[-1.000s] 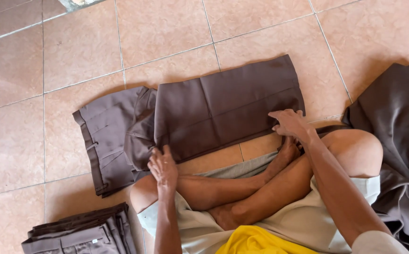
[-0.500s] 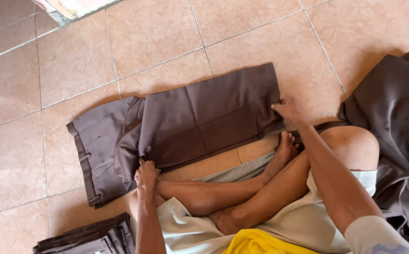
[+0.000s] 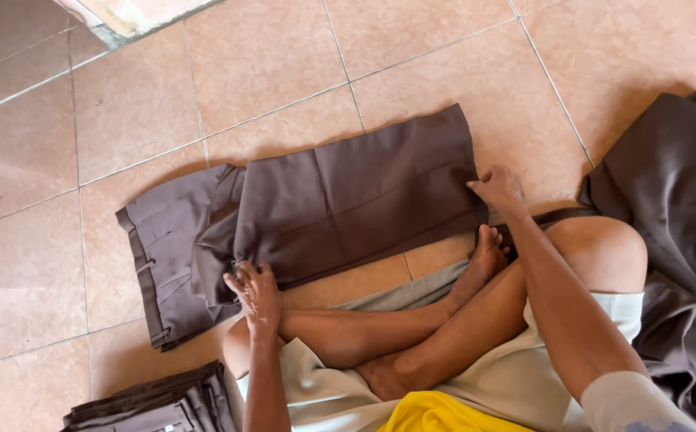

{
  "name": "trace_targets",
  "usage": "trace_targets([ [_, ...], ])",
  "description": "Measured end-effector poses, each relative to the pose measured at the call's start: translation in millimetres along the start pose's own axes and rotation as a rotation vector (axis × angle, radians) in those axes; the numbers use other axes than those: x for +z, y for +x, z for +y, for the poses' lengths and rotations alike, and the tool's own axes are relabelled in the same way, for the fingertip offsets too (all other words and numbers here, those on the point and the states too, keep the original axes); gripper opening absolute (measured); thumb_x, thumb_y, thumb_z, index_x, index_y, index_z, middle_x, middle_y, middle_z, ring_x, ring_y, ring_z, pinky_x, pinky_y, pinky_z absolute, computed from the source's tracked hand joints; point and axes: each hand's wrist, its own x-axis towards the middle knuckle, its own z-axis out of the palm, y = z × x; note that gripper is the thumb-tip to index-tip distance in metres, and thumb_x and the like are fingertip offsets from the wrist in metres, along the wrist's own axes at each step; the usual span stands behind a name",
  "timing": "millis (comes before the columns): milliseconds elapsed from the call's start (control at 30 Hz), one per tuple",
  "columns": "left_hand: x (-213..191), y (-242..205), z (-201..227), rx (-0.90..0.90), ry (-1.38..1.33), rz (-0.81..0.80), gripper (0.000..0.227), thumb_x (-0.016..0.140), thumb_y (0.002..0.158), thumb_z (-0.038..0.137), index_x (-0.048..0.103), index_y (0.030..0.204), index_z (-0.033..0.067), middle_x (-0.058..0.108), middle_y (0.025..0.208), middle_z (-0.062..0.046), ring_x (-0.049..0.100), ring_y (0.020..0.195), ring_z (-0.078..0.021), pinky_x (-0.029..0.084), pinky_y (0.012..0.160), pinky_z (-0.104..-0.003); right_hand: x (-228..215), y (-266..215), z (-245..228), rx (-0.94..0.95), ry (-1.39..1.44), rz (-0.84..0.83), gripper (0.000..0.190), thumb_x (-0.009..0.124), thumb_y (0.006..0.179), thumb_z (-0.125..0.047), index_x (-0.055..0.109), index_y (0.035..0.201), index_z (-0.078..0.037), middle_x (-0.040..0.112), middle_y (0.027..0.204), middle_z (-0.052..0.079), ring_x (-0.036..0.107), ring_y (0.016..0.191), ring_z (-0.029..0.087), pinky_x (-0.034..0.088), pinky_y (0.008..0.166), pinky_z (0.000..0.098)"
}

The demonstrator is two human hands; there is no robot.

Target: A person sitting on a tiled floor is neatly folding brown trousers and stacking them.

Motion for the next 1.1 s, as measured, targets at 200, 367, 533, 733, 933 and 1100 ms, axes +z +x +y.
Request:
trace_targets([
  [200,-20.5,6.6,7.6,0.243,-0.183,-0.206,0.05,0.071,0.085,0.01,0.063,0.133,0.0207,0.06,0.135,-0.013,0.064,0.119,-0.0264,0.035,0.117,-0.052,-4.9,17.4,-2.3,0.088,0.084,-0.107,0.062,0.077,0.079,-0.056,0.07,0.119,-0.008,0.073,0.118,0.017,0.066,0.117,0.04,0.054,0.092,0.0516],
  [367,23.7,0.0,10.3,0.323,-0.385,-0.251,0.056,0.092,0.065,0.013,0.059,0.11,0.0142,0.069,0.106,-0.008,0.075,0.087,-0.0236,0.035,0.12,-0.05,2.3,7.3,-2.2,0.095,0.065,-0.086,0.056,0.082,0.078,-0.049,0.074,0.118,-0.011,0.076,0.112,0.012,0.069,0.112,0.036,0.057,0.09,0.0497],
  [533,31.2,5.6,17.3,0.333,-0.434,-0.14,0.017,0.073,0.085,0.016,0.063,0.099,0.0177,0.068,0.094,-0.005,0.075,0.077,-0.0233,0.037,0.118,-0.051,-28.6,-12.8,-26.2,-0.058,0.046,0.14,0.036,0.08,0.081,-0.036,0.075,0.107,-0.012,0.076,0.098,0.012,0.072,0.099,0.039,0.057,0.08,0.0525],
  [733,11.6,9.0,16.4,0.244,-0.548,0.032,0.009,0.061,0.091,0.018,0.066,0.084,0.0162,0.071,0.098,-0.009,0.076,0.08,-0.0279,0.039,0.115,-0.052,-51.5,-43.7,-59.7,-0.151,0.003,0.261,0.021,0.075,0.088,-0.026,0.072,0.101,-0.01,0.073,0.092,0.018,0.072,0.093,0.046,0.055,0.081,0.0572],
  [933,34.8,-2.6,34.1,0.354,-0.446,-0.064,0.024,0.067,0.08,0.014,0.064,0.104,0.0164,0.067,0.12,-0.011,0.073,0.102,-0.0296,0.032,0.119,-0.057,-35.3,-34.3,-46.3,-0.126,0.112,0.213,0.032,0.077,0.088,-0.033,0.069,0.107,-0.009,0.073,0.094,0.019,0.072,0.097,0.043,0.055,0.082,0.0549],
  [1100,16.9,0.6,88.4,0.52,-0.426,0.013,0.049,0.07,0.076,0.009,0.061,0.123,0.0159,0.061,0.129,-0.015,0.067,0.113,-0.0307,0.031,0.119,-0.061,-69.6,-74.7,-100.8,-0.22,0.225,0.204,0.034,0.075,0.091,-0.023,0.073,0.119,-0.005,0.073,0.102,0.024,0.071,0.101,0.044,0.056,0.081,0.0527],
])
